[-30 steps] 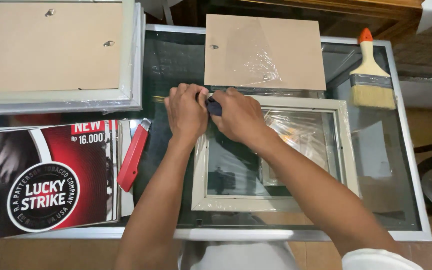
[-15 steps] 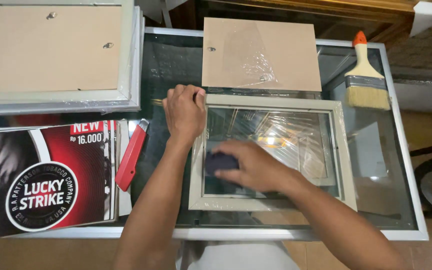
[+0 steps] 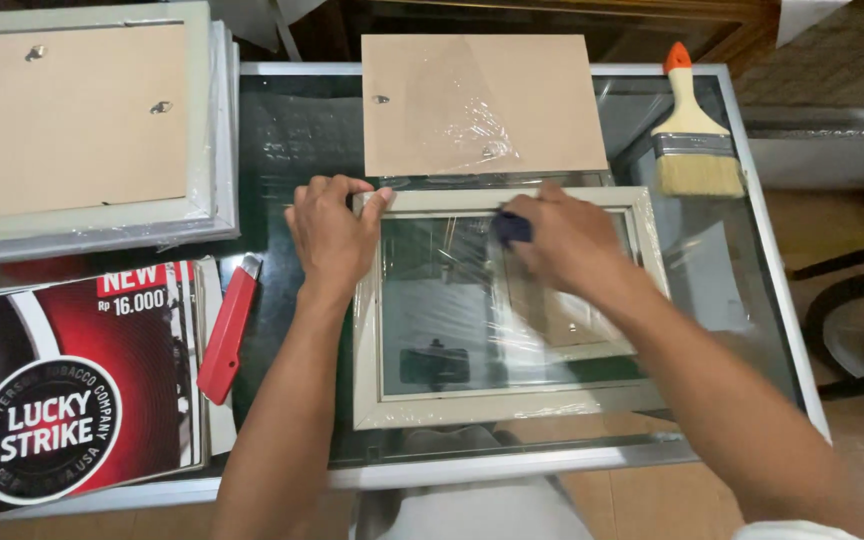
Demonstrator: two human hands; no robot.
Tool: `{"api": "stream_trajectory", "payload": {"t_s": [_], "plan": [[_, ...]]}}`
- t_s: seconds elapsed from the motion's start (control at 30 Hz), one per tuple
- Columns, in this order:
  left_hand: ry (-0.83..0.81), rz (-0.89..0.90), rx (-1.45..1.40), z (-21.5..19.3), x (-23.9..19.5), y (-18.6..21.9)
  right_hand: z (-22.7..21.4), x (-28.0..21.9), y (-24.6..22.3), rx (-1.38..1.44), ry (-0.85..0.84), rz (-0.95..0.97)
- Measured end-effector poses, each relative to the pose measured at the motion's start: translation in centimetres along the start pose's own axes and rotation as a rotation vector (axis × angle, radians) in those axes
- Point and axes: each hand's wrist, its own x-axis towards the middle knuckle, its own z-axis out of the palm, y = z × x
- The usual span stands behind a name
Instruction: Cleaning a picture frame and glass using a brush and a cloth.
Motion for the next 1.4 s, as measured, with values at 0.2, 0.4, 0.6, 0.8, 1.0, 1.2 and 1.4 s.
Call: {"api": "stream_trajectory", "payload": {"t_s": [0.2,0.4,0.6,0.8,1.0,1.2,1.4], "plan": [[0.089,0.045,0.008,-0.3,-0.3,1.4,-2.4,-3.8,10.9,0.029,0.036,0.327],[0.053,0.011,0.072,-0.7,-0.3,2.2,-7.0,-5.2,4.4,-0.032,-0.339,0.393],[0.093,0.047,0.041,-0.2,-0.6,1.6,-2.3,-15.1,7.5,-0.048,-0.413,0.098],[0.091,0.014,0.044,-0.2,-0.5,1.7,-0.6,-13.7,4.1,0.043,-0.383,0.074],[0.123,0.050,0.053,-0.1,-0.5,1.3,3.4,-8.3,-7.6,0.234,-0.022,-0.632],[0.094,0.037,0.058,0.0,-0.2,1.0,4.9,-7.4,-9.9,0.354,-0.024,-0.487],[0.030,-0.030,0.029,0.2,-0.1,0.4,5.2,-11.1,5.0,0.038,0.178,0.214]]}}
